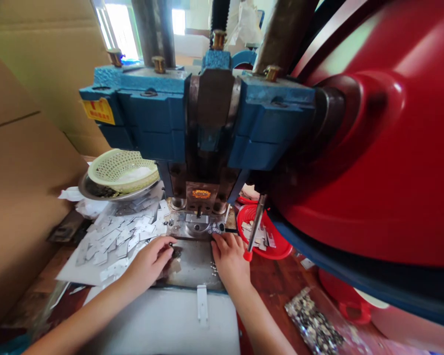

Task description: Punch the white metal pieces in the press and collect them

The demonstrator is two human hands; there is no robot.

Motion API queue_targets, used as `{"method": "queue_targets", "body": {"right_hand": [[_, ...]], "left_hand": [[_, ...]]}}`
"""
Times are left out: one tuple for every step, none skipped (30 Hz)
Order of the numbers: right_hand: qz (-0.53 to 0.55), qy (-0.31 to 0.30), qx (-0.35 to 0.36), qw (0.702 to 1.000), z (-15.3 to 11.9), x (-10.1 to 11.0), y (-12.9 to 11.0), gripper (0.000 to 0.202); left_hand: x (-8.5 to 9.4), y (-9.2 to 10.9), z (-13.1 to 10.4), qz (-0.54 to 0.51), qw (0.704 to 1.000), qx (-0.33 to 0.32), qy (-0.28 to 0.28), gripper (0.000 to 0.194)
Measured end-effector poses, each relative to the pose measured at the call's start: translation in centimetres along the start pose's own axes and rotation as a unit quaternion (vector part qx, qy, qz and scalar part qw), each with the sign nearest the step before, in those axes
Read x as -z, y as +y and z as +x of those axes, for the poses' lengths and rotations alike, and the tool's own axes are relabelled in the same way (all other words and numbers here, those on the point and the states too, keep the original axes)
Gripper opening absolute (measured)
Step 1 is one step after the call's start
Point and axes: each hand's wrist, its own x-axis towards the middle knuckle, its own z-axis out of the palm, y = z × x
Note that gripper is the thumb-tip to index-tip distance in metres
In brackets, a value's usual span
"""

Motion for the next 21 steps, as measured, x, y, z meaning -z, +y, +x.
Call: {"method": "queue_targets", "body": {"right_hand": [[0.000, 0.004, -0.002, 1.000, 0.0, -0.1, 0.0, 0.023], [0.001, 0.008, -0.005, 1.000, 0.0, -0.2, 0.1, 0.022], [0.005, 0.012, -0.008, 1.000, -0.1, -0.3, 0.2, 0.022], [0.008, 0.014, -0.009, 1.000, -0.2, -0.4, 0.2, 0.022], [0.012, 0.017, -0.009, 1.000, -0.3, -0.4, 0.3, 0.022], [0.016, 0.018, -0.008, 1.000, -0.3, -0.5, 0.4, 0.022], [0.020, 0.018, -0.007, 1.000, -0.3, -0.5, 0.5, 0.022], [0.024, 0.018, -0.007, 1.000, -0.3, -0.5, 0.6, 0.022], [0.027, 0.019, -0.008, 0.999, -0.4, -0.6, 0.6, 0.022], [0.030, 0.019, -0.009, 0.999, -0.4, -0.6, 0.7, 0.022], [0.033, 0.020, -0.008, 0.999, -0.4, -0.6, 0.7, 0.022], [0.034, 0.021, -0.006, 0.999, -0.4, -0.6, 0.8, 0.022], [0.035, 0.024, -0.003, 0.999, -0.4, -0.6, 0.8, 0.023], [0.035, 0.027, 0.000, 0.999, -0.4, -0.6, 0.9, 0.023], [0.035, 0.029, 0.002, 0.999, -0.4, -0.5, 0.9, 0.023], [0.034, 0.031, 0.003, 0.999, -0.5, -0.5, 0.9, 0.023], [0.035, 0.031, 0.003, 0.999, -0.5, -0.4, 1.0, 0.023], [0.036, 0.030, 0.002, 0.999, -0.5, -0.3, 1.0, 0.022], [0.039, 0.027, 0.001, 0.999, -0.5, -0.3, 1.0, 0.022], [0.043, 0.026, -0.001, 0.999, -0.4, -0.2, 1.0, 0.022], [0.048, 0.027, -0.003, 0.998, -0.3, -0.2, 1.1, 0.022]], "left_hand": [[0.0, -0.1, 0.0, -0.018, 1.000, 0.005, 0.002, 0.028], [0.1, -0.3, 0.1, -0.032, 0.999, 0.011, 0.004, 0.030], [0.1, -0.4, 0.1, -0.042, 0.999, 0.017, 0.006, 0.032], [0.1, -0.6, 0.1, -0.048, 0.999, 0.021, 0.010, 0.033], [0.0, -0.8, 0.2, -0.053, 0.998, 0.024, 0.015, 0.033], [0.0, -0.9, 0.2, -0.061, 0.998, 0.029, 0.017, 0.034], [-0.1, -1.0, 0.2, -0.073, 0.997, 0.036, 0.017, 0.034], [-0.1, -1.2, 0.3, -0.086, 0.995, 0.043, 0.014, 0.033], [-0.2, -1.3, 0.3, -0.099, 0.994, 0.048, 0.011, 0.031], [-0.2, -1.3, 0.4, -0.109, 0.993, 0.052, 0.008, 0.029], [-0.2, -1.4, 0.4, -0.114, 0.992, 0.053, 0.006, 0.028], [-0.2, -1.4, 0.4, -0.114, 0.992, 0.052, 0.006, 0.026], [-0.2, -1.4, 0.4, -0.111, 0.993, 0.050, 0.007, 0.025], [-0.2, -1.3, 0.4, -0.107, 0.993, 0.047, 0.006, 0.025], [-0.2, -1.3, 0.3, -0.103, 0.994, 0.045, 0.006, 0.025], [-0.1, -1.3, 0.3, -0.100, 0.994, 0.044, 0.006, 0.025], [-0.1, -1.3, 0.3, -0.097, 0.994, 0.042, 0.007, 0.025], [-0.2, -1.3, 0.3, -0.094, 0.995, 0.040, 0.008, 0.025], [-0.2, -1.4, 0.3, -0.091, 0.995, 0.038, 0.009, 0.025], [-0.2, -1.4, 0.3, -0.088, 0.995, 0.036, 0.011, 0.025], [-0.3, -1.5, 0.3, -0.086, 0.996, 0.034, 0.012, 0.025]]}}
